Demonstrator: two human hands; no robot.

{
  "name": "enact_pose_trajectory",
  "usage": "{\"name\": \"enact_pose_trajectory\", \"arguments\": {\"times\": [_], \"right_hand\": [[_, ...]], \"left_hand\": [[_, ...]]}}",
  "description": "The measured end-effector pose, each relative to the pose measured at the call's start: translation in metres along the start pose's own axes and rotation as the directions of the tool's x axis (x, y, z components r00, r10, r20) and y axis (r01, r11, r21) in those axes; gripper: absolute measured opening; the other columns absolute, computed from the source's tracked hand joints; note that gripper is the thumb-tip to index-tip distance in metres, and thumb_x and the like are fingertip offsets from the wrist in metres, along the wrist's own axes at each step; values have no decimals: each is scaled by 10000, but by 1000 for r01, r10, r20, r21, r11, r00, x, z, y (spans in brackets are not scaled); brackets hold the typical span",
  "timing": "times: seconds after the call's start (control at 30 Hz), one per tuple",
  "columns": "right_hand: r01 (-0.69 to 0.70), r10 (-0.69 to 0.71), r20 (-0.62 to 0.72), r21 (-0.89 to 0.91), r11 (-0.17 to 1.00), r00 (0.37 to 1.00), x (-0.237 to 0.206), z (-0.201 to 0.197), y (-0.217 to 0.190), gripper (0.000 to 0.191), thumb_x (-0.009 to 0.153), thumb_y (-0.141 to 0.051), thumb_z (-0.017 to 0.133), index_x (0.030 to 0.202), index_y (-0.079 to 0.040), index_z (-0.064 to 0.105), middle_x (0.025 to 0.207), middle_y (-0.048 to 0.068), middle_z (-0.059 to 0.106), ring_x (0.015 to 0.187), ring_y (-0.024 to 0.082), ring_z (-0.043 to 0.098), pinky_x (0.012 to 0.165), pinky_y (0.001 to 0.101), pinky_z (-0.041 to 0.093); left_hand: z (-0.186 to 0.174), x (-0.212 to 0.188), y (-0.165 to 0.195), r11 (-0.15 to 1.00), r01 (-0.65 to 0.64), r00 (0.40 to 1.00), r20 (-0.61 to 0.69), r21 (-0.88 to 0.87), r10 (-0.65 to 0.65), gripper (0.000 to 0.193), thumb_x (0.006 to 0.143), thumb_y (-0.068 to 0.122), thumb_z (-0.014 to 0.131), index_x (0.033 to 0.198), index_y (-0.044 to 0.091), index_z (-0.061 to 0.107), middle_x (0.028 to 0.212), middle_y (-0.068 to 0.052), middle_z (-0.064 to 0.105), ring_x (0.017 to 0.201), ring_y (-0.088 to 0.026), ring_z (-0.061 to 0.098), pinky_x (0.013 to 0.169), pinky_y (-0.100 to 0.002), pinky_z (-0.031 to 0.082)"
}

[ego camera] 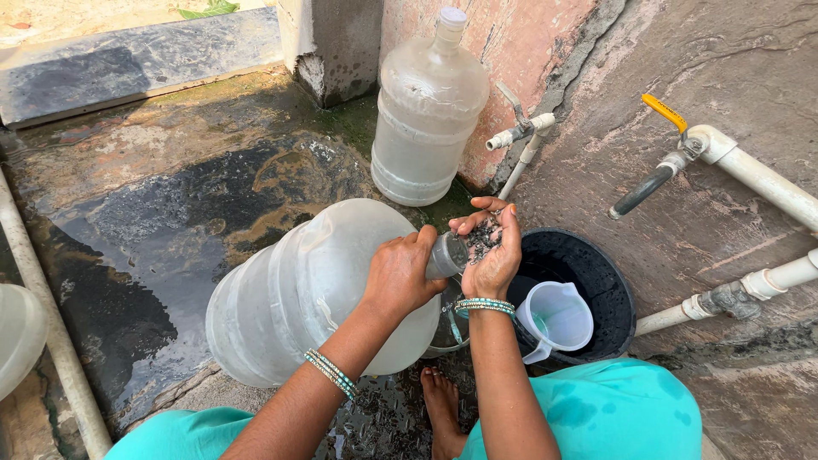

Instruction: The person cleans the inside of a large plastic water jug using a toothbrush and water. They scrub the interior walls and neck of the jug, rinse it, and then place the toothbrush inside the jug.

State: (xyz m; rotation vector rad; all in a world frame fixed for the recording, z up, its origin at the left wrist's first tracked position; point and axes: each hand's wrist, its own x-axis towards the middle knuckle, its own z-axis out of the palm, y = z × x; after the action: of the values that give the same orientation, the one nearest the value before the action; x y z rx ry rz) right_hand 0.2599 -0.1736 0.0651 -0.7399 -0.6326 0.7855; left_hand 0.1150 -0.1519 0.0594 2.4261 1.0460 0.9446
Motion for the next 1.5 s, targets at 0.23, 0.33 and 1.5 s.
{"name": "enact_pose_trajectory", "arguments": {"times": [0.23, 0.33, 1.5], "right_hand": [[-33, 33, 55, -6, 999, 998, 0, -2, -4, 742, 1037, -639, 272, 975, -11, 663, 694, 100, 645, 739, 232, 677, 820, 371, 548], [-15, 23, 42, -168, 986, 999, 2, -3, -5, 584, 1102, -531, 399, 1041, 0, 637, 865, 101, 672, 805, 218, 665, 766, 372, 508], [297, 639, -198, -758, -581, 743, -34, -101, 165, 855, 853, -581, 706, 1551, -188, 406, 1620, 141, 311, 1511, 383, 286, 1235, 660, 11]], "left_hand": [[-1, 1, -1, 1000, 1, 1000, 24, 9, -1, 579, 555, 212, 902, 963, 50, 525, 847, -161, 695, 791, -357, 703, 749, -450, 559], [0, 1, -1, 1000, 4, 1000, 22, 15, -4, 565, 565, 205, 896, 965, 51, 527, 843, -159, 696, 786, -357, 703, 748, -445, 560], [-170, -58, -88, 801, 576, 808, -33, -165, -588, 758, 568, 373, 905, 1234, 125, 643, 1180, -107, 735, 1116, -277, 690, 946, -392, 516]]}}
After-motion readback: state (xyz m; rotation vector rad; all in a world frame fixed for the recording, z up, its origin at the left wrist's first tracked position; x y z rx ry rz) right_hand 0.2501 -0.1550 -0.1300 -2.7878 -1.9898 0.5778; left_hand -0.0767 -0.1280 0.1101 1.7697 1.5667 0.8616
